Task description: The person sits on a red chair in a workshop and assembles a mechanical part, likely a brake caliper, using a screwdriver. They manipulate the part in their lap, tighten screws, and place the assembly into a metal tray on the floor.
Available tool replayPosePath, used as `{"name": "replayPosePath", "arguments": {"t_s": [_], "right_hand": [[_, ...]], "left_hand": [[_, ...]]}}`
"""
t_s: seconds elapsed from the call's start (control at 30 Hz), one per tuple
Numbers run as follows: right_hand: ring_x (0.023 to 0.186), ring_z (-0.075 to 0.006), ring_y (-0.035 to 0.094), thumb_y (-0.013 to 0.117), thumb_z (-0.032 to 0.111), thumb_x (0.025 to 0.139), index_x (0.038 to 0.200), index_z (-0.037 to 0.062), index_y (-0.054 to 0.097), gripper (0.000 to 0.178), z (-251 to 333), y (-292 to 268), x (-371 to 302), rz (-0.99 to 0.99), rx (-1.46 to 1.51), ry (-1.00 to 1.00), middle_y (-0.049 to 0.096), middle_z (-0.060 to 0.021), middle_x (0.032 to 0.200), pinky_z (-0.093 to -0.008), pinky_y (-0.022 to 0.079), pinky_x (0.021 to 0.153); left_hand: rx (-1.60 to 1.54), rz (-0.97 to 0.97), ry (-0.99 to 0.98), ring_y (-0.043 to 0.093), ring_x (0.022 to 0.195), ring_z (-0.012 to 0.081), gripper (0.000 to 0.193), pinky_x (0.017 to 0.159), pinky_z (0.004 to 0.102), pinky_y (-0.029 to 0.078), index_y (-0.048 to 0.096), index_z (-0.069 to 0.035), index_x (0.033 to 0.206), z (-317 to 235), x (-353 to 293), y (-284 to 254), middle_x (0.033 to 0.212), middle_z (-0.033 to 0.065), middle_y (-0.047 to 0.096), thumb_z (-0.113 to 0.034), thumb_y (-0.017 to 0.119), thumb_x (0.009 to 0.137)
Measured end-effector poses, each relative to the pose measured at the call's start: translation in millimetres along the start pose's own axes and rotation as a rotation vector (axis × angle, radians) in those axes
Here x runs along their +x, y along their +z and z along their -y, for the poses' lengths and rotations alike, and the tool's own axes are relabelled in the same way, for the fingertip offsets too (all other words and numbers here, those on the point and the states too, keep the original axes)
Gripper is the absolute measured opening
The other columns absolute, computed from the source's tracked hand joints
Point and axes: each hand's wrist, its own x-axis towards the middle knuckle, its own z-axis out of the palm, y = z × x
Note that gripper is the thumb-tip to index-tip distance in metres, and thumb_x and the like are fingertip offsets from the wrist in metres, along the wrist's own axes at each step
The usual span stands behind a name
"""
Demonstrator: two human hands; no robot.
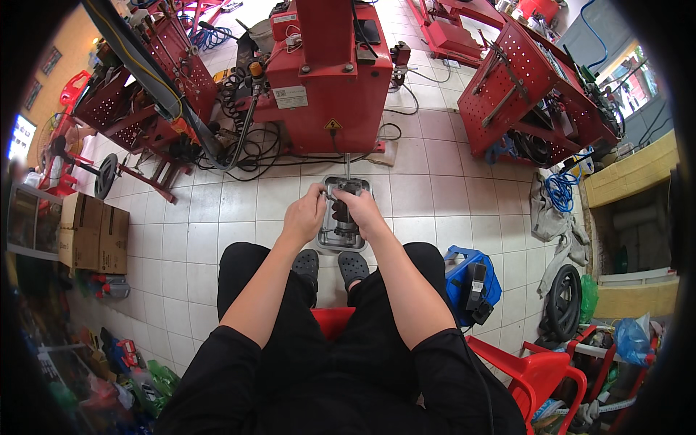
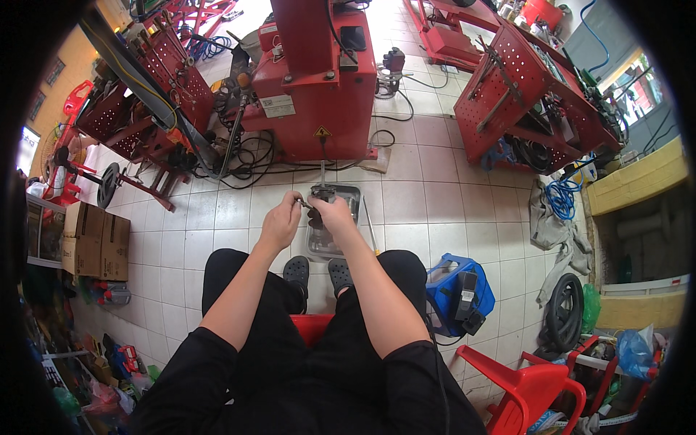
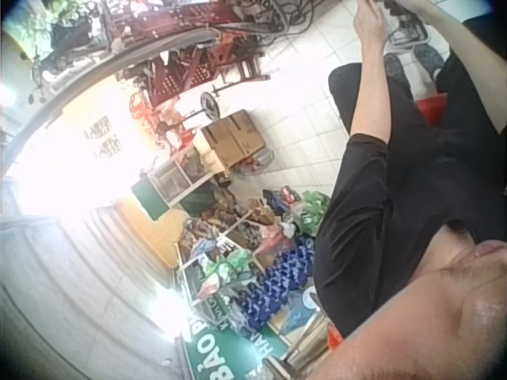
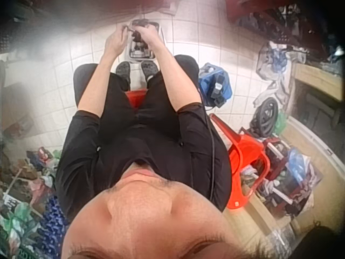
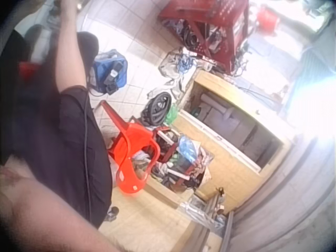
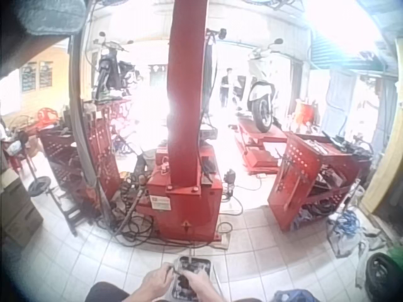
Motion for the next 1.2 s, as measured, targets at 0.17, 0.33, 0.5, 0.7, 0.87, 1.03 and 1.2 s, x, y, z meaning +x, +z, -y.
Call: {"name": "replayPosePath", "arguments": {"t_s": [0.17,0.33,0.5,0.7,0.87,1.03,1.2], "right_hand": [[0.063,-0.0137,0.06,0.07,0.019,0.077,0.09,0.0014,0.06,0.024,-1,-5,4,-0.038,-0.009,-0.064,0.062,-0.0055,0.076,-0.0292,0.049,0.055],[0.061,-0.0132,0.059,0.071,0.016,0.073,0.085,-0.0004,0.063,0.021,-1,-10,-2,-0.066,-0.047,-0.074,0.062,-0.0058,0.074,-0.0286,0.049,0.055],[0.059,-0.0125,0.054,0.074,0.015,0.069,0.074,-0.0026,0.065,0.021,-11,-6,13,-0.125,-0.282,-0.102,0.061,-0.0055,0.067,-0.0305,0.043,0.053],[0.058,-0.0153,0.054,0.078,0.015,0.059,0.074,-0.0069,0.062,0.031,-5,-6,10,-0.102,-0.314,-0.098,0.06,-0.0094,0.067,-0.0333,0.043,0.051],[0.055,-0.016,0.053,0.072,0.017,0.063,0.075,-0.007,0.06,0.029,-4,-9,7,-0.126,-0.222,-0.119,0.059,-0.0105,0.065,-0.0331,0.043,0.051],[0.052,-0.0178,0.053,0.07,0.016,0.066,0.074,-0.0051,0.06,0.025,-2,-6,0,-0.139,-0.421,-0.202,0.06,-0.0105,0.064,-0.0345,0.044,0.05],[0.051,-0.0163,0.052,0.072,0.02,0.066,0.079,-0.0044,0.061,0.03,-2,-7,5,-0.111,-0.328,-0.157,0.059,-0.0092,0.065,-0.0324,0.043,0.048]], "left_hand": [[0.104,0.047,0.031,0.058,0.075,0.0411,0.021,0.067,0.0476,0.044,0.05,-0.006,0.102,4,-1,0,0.079,0.0216,0.061,-0.02,0.044,0.088],[0.204,0.036,0.083,0.059,0.071,0.041,0.021,0.063,0.05,0.045,0.051,-0.008,0.101,7,2,15,0.076,0.0203,0.061,-0.023,0.049,0.085],[0.205,0.105,0.039,0.059,0.08,0.0413,0.023,0.066,0.0495,0.044,0.051,-0.011,0.108,7,0,6,0.085,0.0213,0.061,-0.024,0.048,0.089],[0.248,0.115,0.085,0.058,0.085,0.0413,0.025,0.07,0.0477,0.044,0.051,-0.009,0.109,11,3,7,0.092,0.0211,0.062,-0.025,0.04,0.094],[0.193,0.135,0.076,0.058,0.087,0.0413,0.025,0.072,0.046,0.044,0.05,-0.007,0.108,2,3,9,0.095,0.0211,0.062,-0.024,0.038,0.096],[0.25,0.11,0.098,0.058,0.087,0.0414,0.023,0.071,0.0458,0.044,0.049,-0.008,0.11,9,2,10,0.095,0.0209,0.062,-0.023,0.039,0.096],[0.212,0.097,0.098,0.058,0.086,0.0411,0.023,0.071,0.0456,0.044,0.049,-0.009,0.111,7,2,10,0.094,0.0212,0.062,-0.022,0.04,0.095]]}}
